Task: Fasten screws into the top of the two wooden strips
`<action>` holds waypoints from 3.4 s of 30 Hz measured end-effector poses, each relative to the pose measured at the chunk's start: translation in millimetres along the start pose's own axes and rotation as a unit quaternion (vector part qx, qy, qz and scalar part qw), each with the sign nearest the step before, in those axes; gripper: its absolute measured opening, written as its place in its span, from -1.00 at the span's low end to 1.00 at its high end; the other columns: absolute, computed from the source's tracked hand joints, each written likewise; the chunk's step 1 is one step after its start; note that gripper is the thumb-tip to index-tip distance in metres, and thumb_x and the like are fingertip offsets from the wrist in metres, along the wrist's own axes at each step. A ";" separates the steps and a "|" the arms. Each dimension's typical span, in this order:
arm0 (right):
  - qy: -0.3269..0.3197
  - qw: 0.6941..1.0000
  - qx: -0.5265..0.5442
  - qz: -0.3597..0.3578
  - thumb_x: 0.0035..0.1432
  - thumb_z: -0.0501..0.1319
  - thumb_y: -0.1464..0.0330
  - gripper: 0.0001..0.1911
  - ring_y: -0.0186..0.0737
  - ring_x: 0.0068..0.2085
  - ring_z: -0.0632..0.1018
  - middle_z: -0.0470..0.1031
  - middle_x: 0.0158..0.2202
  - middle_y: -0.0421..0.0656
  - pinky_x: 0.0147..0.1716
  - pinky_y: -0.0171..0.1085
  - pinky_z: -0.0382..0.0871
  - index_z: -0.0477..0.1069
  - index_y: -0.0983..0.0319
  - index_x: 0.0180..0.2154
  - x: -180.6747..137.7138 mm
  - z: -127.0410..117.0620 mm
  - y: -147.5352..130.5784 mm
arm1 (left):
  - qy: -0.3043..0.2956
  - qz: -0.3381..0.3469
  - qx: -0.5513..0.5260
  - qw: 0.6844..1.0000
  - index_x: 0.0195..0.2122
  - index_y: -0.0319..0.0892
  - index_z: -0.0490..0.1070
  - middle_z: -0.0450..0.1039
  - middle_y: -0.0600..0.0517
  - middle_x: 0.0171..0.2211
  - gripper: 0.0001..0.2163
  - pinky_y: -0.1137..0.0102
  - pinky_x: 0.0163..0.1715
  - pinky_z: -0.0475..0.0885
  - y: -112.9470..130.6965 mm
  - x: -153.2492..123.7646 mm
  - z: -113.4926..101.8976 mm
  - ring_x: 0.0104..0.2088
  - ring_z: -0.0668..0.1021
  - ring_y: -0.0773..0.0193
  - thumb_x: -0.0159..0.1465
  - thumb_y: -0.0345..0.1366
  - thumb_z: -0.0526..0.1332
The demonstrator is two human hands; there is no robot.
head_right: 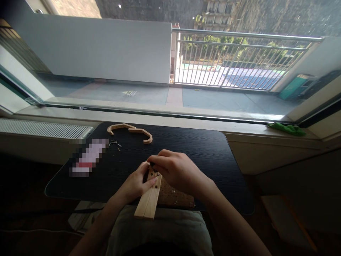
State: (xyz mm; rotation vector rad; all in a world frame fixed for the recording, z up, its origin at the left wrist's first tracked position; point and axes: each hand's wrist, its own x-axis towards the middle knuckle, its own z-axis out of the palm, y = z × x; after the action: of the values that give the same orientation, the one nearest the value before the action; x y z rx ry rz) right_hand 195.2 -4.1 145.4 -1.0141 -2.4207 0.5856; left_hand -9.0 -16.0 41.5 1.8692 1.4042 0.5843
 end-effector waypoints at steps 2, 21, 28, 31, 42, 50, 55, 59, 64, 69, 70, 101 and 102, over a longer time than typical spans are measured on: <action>0.000 1.000 -0.001 0.000 0.37 0.10 0.42 -0.72 -0.23 -0.22 0.56 0.54 -0.16 -0.10 -0.24 -0.30 0.37 0.48 0.18 0.03 0.2 -0.1 0.0 | 0.006 -0.008 0.001 1.000 0.11 -0.07 0.30 0.48 -0.01 -0.10 -0.59 0.28 -0.12 0.45 1.5 -0.5 0.9 -0.12 0.57 0.09 0.23 -0.21 0.25; 0.013 0.999 0.002 -0.036 0.34 0.11 0.47 -0.71 -0.19 -0.12 0.62 0.61 -0.09 -0.07 -0.15 -0.27 0.47 0.50 0.22 0.02 4.9 0.5 0.6 | 0.016 -0.015 -0.046 0.999 0.14 -0.01 0.26 0.43 -0.03 0.08 -0.60 0.21 0.02 0.41 0.2 -5.3 5.2 0.03 0.53 0.06 0.28 -0.20 0.21; 0.021 0.999 0.017 -0.028 0.35 0.10 0.45 -0.72 -0.20 -0.14 0.62 0.62 -0.11 -0.07 -0.17 -0.27 0.47 0.50 0.21 0.01 3.7 3.0 2.0 | 0.009 0.017 -0.067 0.998 0.16 -0.04 0.29 0.43 -0.06 0.12 -0.62 0.20 0.14 0.37 -5.8 -4.6 1.9 0.11 0.50 0.06 0.32 -0.27 0.16; 0.023 0.999 0.010 -0.029 0.34 0.11 0.46 -0.72 -0.20 -0.14 0.62 0.62 -0.11 -0.08 -0.17 -0.29 0.47 0.50 0.21 0.01 2.4 2.7 2.8 | 0.020 0.017 -0.071 0.997 0.18 -0.04 0.28 0.47 -0.04 0.07 -0.59 0.23 0.10 0.40 -8.4 -4.5 4.1 0.06 0.53 0.09 0.30 -0.28 0.19; 0.008 0.999 -0.030 -0.036 0.34 0.15 0.41 -0.76 -0.17 -0.14 0.64 0.65 -0.13 -0.08 -0.14 -0.28 0.46 0.54 0.18 -0.03 6.2 -3.0 2.7 | 0.130 0.008 -0.096 0.987 0.11 -0.17 0.35 0.46 -0.06 -0.05 -0.62 0.36 -0.30 0.49 -9.5 -9.2 -4.4 -0.41 0.49 0.34 0.32 -0.14 0.15; 0.011 0.998 -0.038 -0.039 0.33 0.19 0.38 -0.79 -0.20 -0.22 0.63 0.65 -0.23 -0.11 -0.21 -0.29 0.42 0.54 0.17 -0.06 5.0 -3.3 4.0 | 0.185 0.042 -0.115 0.975 -0.13 -0.19 0.48 0.51 0.02 -0.36 -0.74 0.44 -0.46 0.41 5.6 -8.2 -21.6 -0.49 0.46 0.35 0.35 -0.16 0.11; 0.007 0.998 -0.056 -0.032 0.32 0.20 0.38 -0.83 -0.23 -0.26 0.60 0.62 -0.28 -0.13 -0.27 -0.31 0.35 0.54 0.18 -0.10 4.3 -3.7 3.2 | 0.168 0.112 -0.083 0.976 -0.18 -0.17 0.50 0.51 0.05 -0.37 -0.80 0.48 -0.47 0.38 26.9 -6.0 -27.9 -0.49 0.45 0.37 0.33 -0.20 0.16; 0.002 0.996 -0.082 -0.017 0.33 0.19 0.36 -0.85 -0.27 -0.30 0.54 0.56 -0.33 -0.16 -0.32 -0.33 0.27 0.53 0.19 -0.14 4.7 -5.2 0.9 | 0.152 0.156 -0.073 0.973 -0.17 -0.18 0.49 0.51 0.03 -0.32 -0.82 0.50 -0.51 0.34 35.9 -3.8 -26.7 -0.51 0.42 0.41 0.32 -0.20 0.21; 0.000 0.992 -0.126 -0.011 0.34 0.17 0.35 -0.85 -0.31 -0.38 0.46 0.48 -0.41 -0.20 -0.39 -0.32 0.13 0.51 0.20 -0.23 5.9 -8.1 -3.3 | 0.135 0.166 -0.070 0.974 -0.19 -0.17 0.51 0.48 0.04 -0.35 -0.80 0.52 -0.54 0.33 39.2 1.5 -23.7 -0.54 0.38 0.43 0.30 -0.15 0.26; -0.004 0.987 -0.160 0.001 0.32 0.19 0.34 -0.84 -0.33 -0.43 0.40 0.44 -0.45 -0.23 -0.43 -0.29 0.03 0.49 0.21 -0.31 7.7 -10.3 -6.4 | 0.134 0.173 -0.056 0.974 -0.22 -0.18 0.52 0.48 0.04 -0.37 -0.81 0.50 -0.52 0.34 41.6 4.1 -24.7 -0.53 0.38 0.43 0.30 -0.16 0.25; -0.007 0.986 -0.164 0.002 0.32 0.18 0.33 -0.83 -0.33 -0.43 0.39 0.44 -0.45 -0.23 -0.44 -0.29 0.02 0.49 0.21 -0.32 8.0 -10.7 -6.7 | 0.134 0.175 -0.053 0.974 -0.22 -0.18 0.52 0.47 0.05 -0.38 -0.81 0.50 -0.51 0.34 41.9 4.3 -24.9 -0.53 0.38 0.43 0.30 -0.16 0.26; -0.060 0.967 -0.240 0.053 0.29 0.21 0.26 -0.68 -0.32 -0.50 0.41 0.50 -0.51 -0.18 -0.49 -0.24 -0.09 0.48 0.25 -0.49 15.8 -19.7 -26.4 | 0.152 0.192 -0.023 0.969 -0.36 -0.21 0.50 0.38 0.15 -0.56 -0.84 0.54 -0.56 0.23 47.4 11.6 -21.1 -0.60 0.34 0.45 0.24 -0.22 0.31; -0.058 0.967 -0.240 0.055 0.28 0.21 0.26 -0.68 -0.32 -0.50 0.40 0.50 -0.51 -0.17 -0.49 -0.24 -0.10 0.47 0.25 -0.50 15.8 -19.6 -26.3 | 0.150 0.187 -0.024 0.970 -0.37 -0.21 0.50 0.37 0.15 -0.57 -0.84 0.54 -0.56 0.23 47.4 11.8 -20.5 -0.60 0.34 0.45 0.24 -0.22 0.31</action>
State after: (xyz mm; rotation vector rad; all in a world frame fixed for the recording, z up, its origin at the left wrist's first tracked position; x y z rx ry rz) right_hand 181.5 -5.2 179.1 -1.3441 -2.6919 0.0849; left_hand 9.5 -6.4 90.2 2.0846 1.2063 1.1184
